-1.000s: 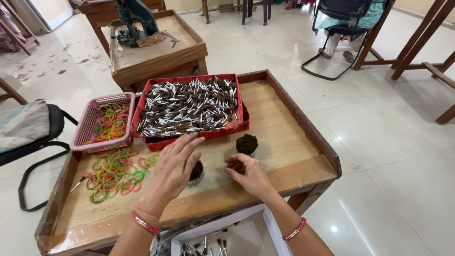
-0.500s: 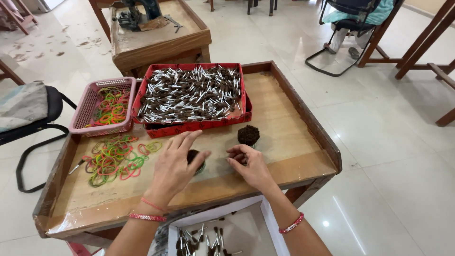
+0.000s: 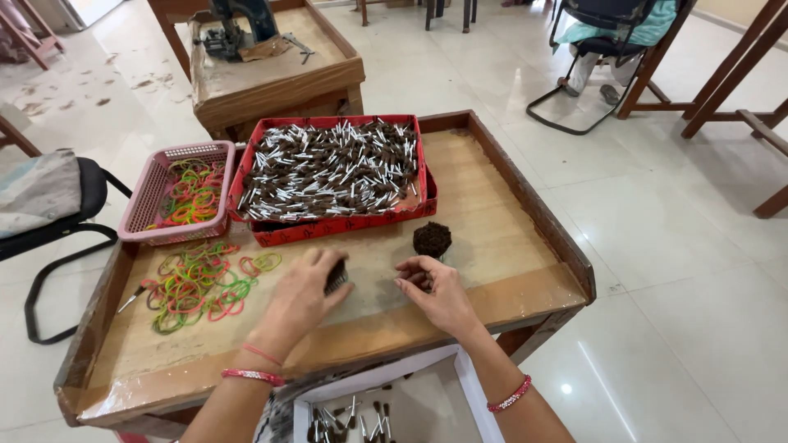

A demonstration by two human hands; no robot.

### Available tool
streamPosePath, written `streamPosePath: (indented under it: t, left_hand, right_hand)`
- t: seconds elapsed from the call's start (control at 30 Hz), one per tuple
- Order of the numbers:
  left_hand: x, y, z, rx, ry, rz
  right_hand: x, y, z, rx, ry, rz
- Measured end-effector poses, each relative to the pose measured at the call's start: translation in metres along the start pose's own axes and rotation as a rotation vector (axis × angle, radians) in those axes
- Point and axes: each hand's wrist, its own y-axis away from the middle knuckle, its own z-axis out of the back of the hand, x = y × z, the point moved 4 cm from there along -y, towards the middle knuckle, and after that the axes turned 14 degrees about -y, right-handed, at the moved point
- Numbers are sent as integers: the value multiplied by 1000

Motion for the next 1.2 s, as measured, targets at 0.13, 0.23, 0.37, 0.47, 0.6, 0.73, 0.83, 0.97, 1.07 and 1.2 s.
streamPosePath:
  t: [0.13,0.23,0.37,0.47,0.6,0.73,0.83,0.97,1.07,1.2]
  left_hand:
    - [1,-2,19,-88,-10,194]
    - [-1,8,-3,-100,-104,40]
    - [0,1,4,-46,-38,62]
    - [1,10,-11,-18,-91,114]
    - [-5,9,17,63,41,51]
    - [2,2,-7,261,-140,283]
    - [-8,-18,-54,269,-103,392]
    - [-70,-49,-75,70,209,233]
    - [-101,-34,-59,-56,374,75]
    - [-106,42,-5,-241,338,15]
  right_hand:
    - [2,3,-1,4,-6,-20]
    - [4,5,-2,12,-12,1]
    - [5,1,-1,-6,15,1]
    - [3,5,-2,-7,5,-17]
    - [0,1,1,-10,-14,13]
    - [13,7,10,-96,81,50]
    - [27,18,27,-233,247,141]
    - [45,51,42,-368,198,304]
    - [42,95,54,-393,156,318]
    - [32,170,58,-316,374,180]
